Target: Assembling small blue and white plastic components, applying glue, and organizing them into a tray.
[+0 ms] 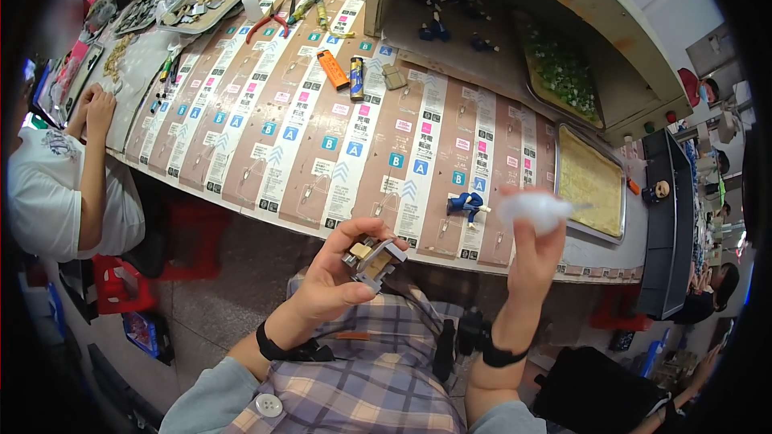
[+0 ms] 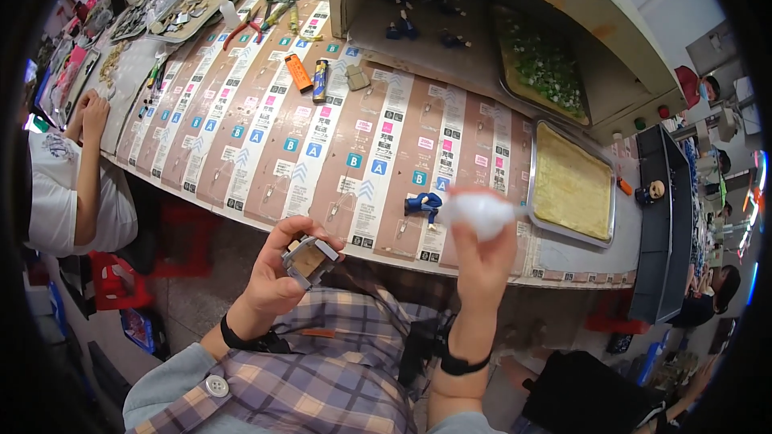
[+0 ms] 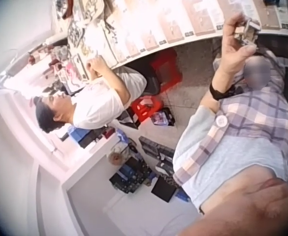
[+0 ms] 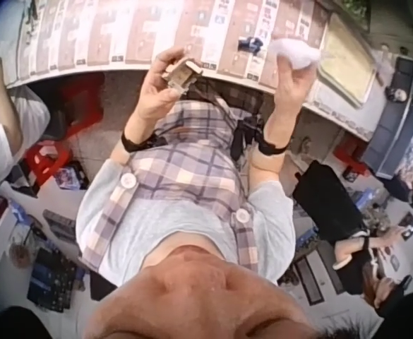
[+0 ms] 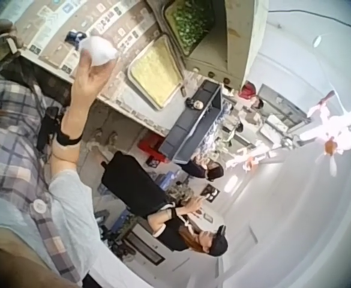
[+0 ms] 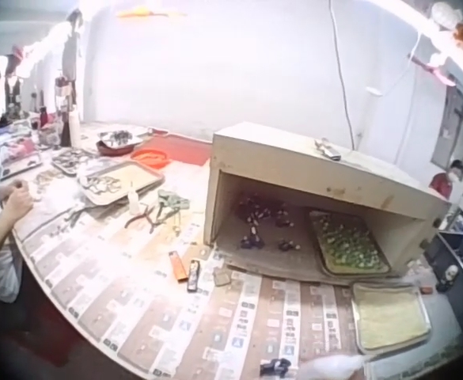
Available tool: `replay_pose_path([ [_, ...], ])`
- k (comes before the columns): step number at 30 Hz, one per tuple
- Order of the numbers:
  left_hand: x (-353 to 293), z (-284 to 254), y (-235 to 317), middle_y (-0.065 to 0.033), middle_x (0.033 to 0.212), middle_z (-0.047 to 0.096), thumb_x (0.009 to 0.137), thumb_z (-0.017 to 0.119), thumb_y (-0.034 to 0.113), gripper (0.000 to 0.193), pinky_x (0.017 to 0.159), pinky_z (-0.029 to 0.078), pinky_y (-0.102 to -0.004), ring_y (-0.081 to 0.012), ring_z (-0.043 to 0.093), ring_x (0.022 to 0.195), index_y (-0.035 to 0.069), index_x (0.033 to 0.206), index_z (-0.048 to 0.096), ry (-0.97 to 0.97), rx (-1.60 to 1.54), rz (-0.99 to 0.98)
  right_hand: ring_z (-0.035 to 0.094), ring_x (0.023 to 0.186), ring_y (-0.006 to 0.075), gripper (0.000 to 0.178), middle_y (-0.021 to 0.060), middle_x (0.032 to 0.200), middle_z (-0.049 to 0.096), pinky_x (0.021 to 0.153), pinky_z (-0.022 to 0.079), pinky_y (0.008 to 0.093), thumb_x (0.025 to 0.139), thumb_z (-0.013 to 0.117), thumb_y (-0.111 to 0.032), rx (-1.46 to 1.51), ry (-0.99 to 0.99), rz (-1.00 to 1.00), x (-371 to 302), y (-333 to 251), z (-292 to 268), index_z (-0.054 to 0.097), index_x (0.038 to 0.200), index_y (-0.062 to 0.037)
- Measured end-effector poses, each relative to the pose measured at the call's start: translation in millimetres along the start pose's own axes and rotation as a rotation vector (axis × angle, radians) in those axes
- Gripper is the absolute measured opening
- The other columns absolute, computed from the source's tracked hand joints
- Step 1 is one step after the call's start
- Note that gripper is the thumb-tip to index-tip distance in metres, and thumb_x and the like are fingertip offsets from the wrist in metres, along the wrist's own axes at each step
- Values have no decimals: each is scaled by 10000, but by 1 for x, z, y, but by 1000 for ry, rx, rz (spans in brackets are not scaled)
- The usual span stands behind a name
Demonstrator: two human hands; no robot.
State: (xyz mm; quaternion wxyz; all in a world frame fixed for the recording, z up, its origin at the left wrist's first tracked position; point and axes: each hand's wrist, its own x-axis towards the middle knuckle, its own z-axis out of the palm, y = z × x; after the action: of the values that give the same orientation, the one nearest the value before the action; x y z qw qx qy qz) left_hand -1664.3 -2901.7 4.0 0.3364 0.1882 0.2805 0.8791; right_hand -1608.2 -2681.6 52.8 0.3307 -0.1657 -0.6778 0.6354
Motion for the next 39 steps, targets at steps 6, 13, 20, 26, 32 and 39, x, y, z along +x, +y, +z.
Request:
replay_pose_path([
  [6, 2, 5, -3, -90, 1177, 432, 696, 713, 82, 735, 983, 357, -357, -260, 423, 1180, 64, 1305, 302, 3, 1, -11, 541, 812, 129, 619, 75, 899, 563, 722, 425, 232, 680, 757, -385, -13, -123, -19, -51, -17, -19, 460, 1059, 3],
  [13, 0, 10, -1, -136, 1182, 442, 696, 715, 87, 747, 963, 375, -358, -241, 463, 1119, 67, 1308, 288, 8, 10, -27, 480, 678, 99, 576, 37, 759, 521, 616, 374, 214, 590, 806, -428, -98, -82, 25, -61, -36, -8, 469, 855, -44],
  [20, -1, 13, -3, -153, 1159, 455, 699, 717, 104, 742, 942, 398, -372, -249, 485, 1090, 75, 1303, 287, 3, -36, -43, 439, 616, 97, 588, 13, 682, 491, 553, 325, 209, 580, 796, -467, 81, 95, -83, -61, -39, 14, 479, 850, -52],
  [26, -1, 13, -4, -119, 1146, 447, 696, 718, 100, 738, 942, 401, -379, -258, 477, 1105, 67, 1300, 296, -10, -18, -31, 424, 583, 96, 592, 19, 669, 494, 524, 324, 212, 609, 773, -481, 22, 77, -124, -66, -37, 20, 492, 875, -31],
  [32, -2, 11, -3, -91, 1154, 438, 696, 714, 87, 735, 948, 400, -386, -255, 463, 1128, 60, 1302, 298, -22, -8, -33, 445, 566, 104, 537, 34, 656, 507, 512, 338, 214, 650, 766, -417, 15, 17, -149, -65, -33, 22, 498, 888, -16],
  [39, -3, 12, -3, -95, 1095, 424, 659, 754, 122, 752, 893, 459, -419, -287, 450, 1114, 78, 1274, 325, 16, 20, -53, 460, 558, 112, 533, 43, 635, 515, 506, 351, 216, 655, 762, -421, -23, -12, -147, -65, -32, 22, 495, 875, -16],
])
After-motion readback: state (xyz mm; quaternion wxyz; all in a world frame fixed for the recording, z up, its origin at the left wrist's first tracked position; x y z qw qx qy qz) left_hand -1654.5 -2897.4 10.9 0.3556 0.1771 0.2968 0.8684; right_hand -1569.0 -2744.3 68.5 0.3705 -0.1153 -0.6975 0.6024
